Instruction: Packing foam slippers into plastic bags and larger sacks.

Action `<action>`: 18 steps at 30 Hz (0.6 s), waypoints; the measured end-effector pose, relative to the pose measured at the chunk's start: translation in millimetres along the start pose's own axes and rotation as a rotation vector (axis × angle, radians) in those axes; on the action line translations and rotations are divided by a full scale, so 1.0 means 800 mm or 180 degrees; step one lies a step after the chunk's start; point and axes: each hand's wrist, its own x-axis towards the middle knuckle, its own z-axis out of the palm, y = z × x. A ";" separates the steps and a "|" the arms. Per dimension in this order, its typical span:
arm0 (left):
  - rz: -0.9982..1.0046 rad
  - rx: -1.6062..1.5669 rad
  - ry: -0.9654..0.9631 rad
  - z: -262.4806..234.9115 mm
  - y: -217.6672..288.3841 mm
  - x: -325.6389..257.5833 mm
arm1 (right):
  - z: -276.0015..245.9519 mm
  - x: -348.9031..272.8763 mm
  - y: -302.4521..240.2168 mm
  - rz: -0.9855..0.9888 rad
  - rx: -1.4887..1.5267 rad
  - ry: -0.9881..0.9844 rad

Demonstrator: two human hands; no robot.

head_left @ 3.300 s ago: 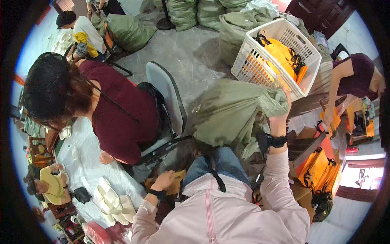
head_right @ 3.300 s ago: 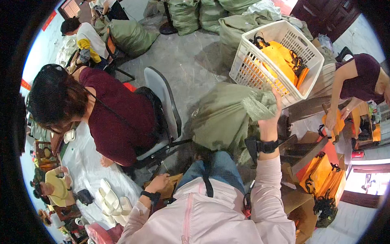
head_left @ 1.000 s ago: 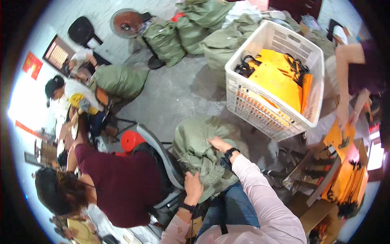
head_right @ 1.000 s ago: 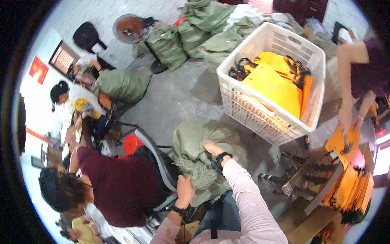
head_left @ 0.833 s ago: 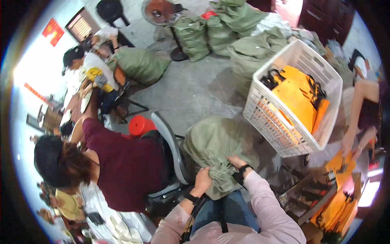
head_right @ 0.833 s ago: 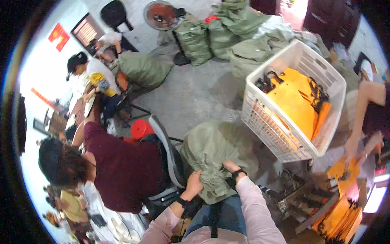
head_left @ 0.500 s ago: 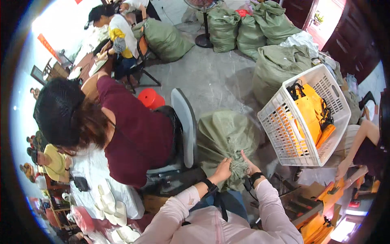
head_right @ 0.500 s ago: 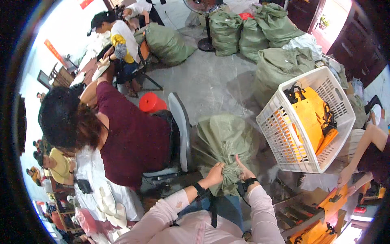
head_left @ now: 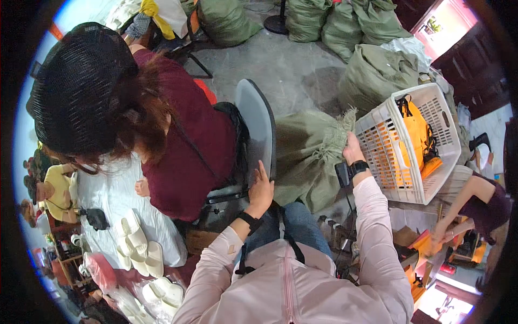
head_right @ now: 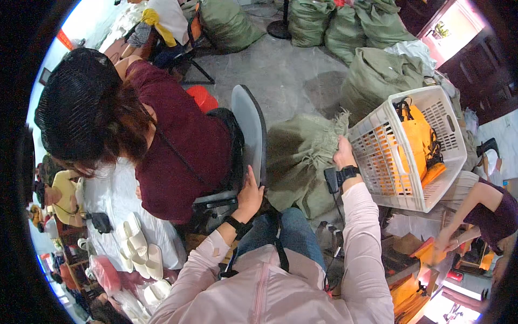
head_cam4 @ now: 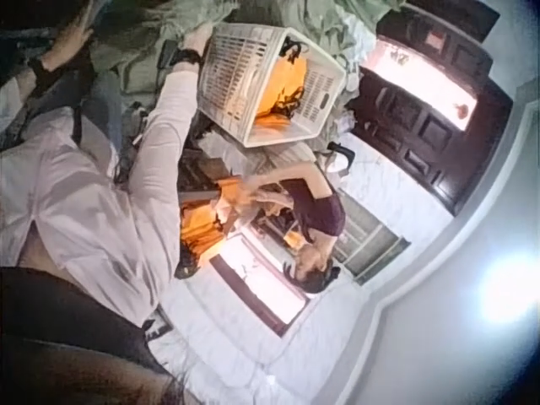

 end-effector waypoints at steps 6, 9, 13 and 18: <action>0.0296 0.0440 -0.0503 0.013 -0.052 0.017 | 0.086 0.052 -0.106 0.2116 0.3725 0.0491; 0.0500 0.0345 -0.0674 0.007 -0.028 0.034 | 0.062 0.088 -0.088 0.1811 0.3875 0.0645; 0.0330 0.0355 -0.0673 -0.020 -0.045 0.019 | 0.100 0.077 -0.143 0.0591 0.3064 0.0716; 0.0385 0.0286 -0.0888 -0.004 -0.019 0.035 | 0.058 0.125 -0.041 0.0957 0.3220 0.0529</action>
